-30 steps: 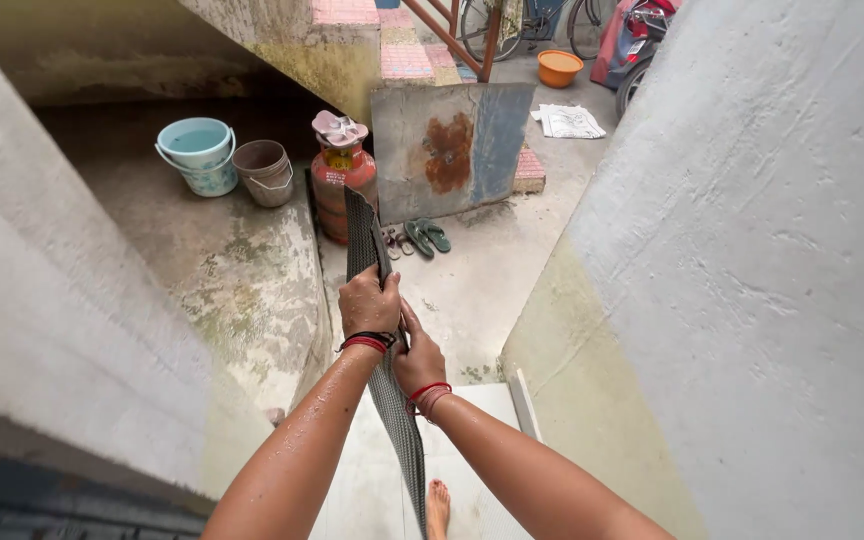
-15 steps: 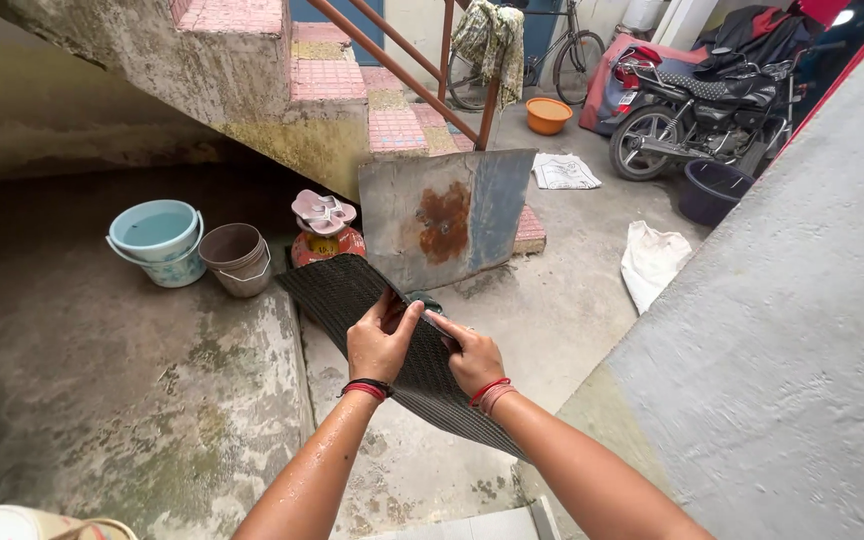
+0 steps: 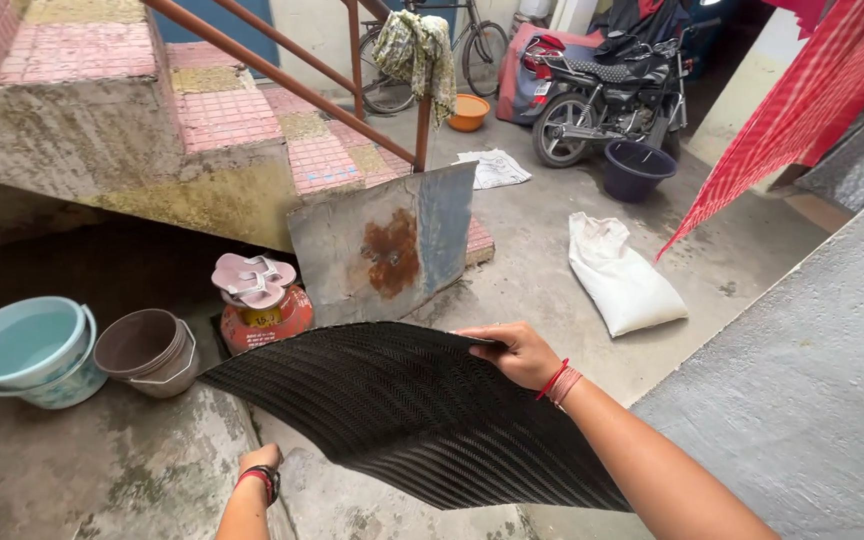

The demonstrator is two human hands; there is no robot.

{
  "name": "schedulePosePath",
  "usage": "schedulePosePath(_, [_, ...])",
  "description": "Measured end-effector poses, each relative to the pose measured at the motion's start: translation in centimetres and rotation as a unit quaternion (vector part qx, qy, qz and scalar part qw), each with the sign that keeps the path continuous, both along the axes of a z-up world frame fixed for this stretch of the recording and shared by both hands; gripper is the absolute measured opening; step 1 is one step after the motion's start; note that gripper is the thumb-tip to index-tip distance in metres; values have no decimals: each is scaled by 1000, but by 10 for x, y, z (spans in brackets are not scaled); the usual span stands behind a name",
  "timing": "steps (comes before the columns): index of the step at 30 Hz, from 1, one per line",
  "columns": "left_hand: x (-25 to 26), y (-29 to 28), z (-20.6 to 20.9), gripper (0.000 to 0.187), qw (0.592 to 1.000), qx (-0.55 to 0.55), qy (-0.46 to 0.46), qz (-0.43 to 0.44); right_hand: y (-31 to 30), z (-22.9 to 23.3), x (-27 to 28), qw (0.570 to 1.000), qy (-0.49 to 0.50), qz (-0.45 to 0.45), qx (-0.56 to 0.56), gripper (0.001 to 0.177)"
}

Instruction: Scrubbing and rinsing a rubber floor mat and a plastic container in a bathroom.

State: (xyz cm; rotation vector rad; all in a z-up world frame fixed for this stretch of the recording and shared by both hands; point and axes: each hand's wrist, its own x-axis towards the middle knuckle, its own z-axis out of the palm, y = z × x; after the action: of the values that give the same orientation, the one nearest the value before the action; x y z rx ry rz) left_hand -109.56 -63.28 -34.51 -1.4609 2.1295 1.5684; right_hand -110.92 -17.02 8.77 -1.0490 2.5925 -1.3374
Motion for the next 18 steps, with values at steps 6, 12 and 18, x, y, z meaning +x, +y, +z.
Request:
schedulePosePath(6, [-100, -22, 20, 57, 971, 40, 234, 21, 34, -45, -107, 996, -49, -18, -75, 30])
schedulePosePath(12, [-224, -24, 27, 22, 972, 121, 198, -27, 50, -99, -223, 985, -101, -35, -137, 27])
schedulePosePath(18, [-365, -55, 34, 25, 981, -22, 153, -116, 62, -144, -344, 973, -117, -134, -148, 29])
